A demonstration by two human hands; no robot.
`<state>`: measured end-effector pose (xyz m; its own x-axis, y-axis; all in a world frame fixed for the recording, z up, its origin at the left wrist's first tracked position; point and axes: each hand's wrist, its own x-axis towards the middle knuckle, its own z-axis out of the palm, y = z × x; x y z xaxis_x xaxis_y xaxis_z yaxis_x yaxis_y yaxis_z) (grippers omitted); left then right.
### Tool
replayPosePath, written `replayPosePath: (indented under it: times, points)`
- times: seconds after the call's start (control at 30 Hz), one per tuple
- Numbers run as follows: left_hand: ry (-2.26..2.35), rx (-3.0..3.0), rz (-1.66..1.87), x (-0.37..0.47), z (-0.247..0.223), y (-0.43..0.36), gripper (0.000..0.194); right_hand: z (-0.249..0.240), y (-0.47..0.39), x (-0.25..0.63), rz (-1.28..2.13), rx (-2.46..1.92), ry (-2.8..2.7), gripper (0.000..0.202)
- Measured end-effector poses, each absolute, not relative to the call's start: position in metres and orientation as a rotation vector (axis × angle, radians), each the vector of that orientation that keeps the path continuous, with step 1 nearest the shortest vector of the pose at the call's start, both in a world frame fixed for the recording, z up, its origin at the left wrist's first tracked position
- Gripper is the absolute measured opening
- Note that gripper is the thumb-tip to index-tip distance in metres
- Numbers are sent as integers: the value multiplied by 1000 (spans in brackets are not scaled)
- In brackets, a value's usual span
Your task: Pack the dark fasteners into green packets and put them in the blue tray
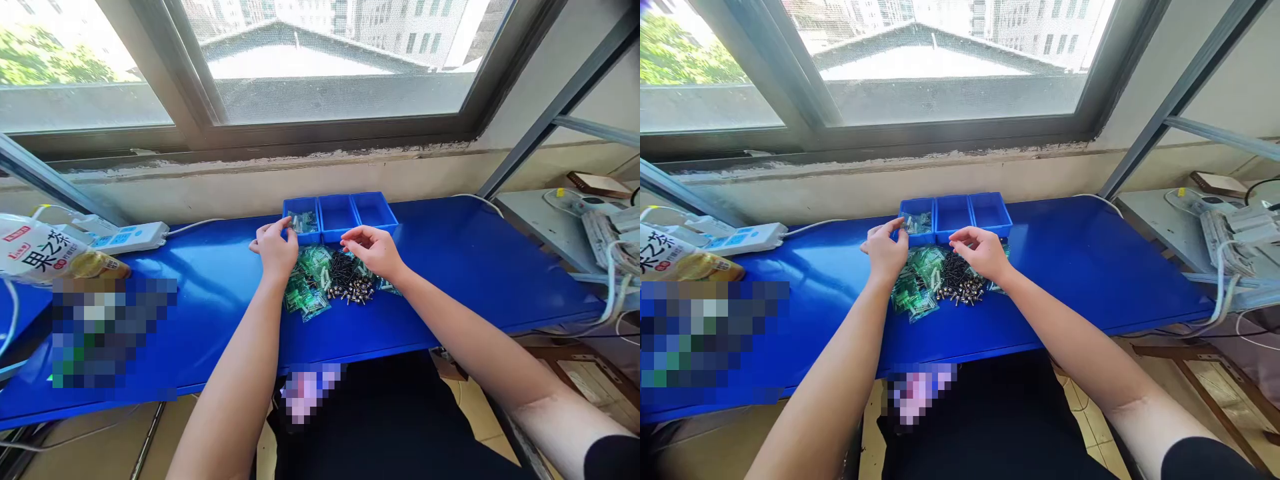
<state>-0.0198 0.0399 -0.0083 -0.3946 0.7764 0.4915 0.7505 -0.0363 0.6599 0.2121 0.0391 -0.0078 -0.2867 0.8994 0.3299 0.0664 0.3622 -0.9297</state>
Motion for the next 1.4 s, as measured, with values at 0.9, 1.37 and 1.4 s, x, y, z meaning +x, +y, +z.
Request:
replayPosePath:
  times: [0.9,1.37,1.4]
  points:
    - [2292,2254,895,-11,-6,34,41,-1,35,212,1007,-902,-1721,17]
    - [2278,1994,1447,-18,-3,31,31,-2,20,204,452,-563,-2383,12]
    - [2270,1974,1471,-18,-2,30,31,-3,18,201,394,-578,-2433,14]
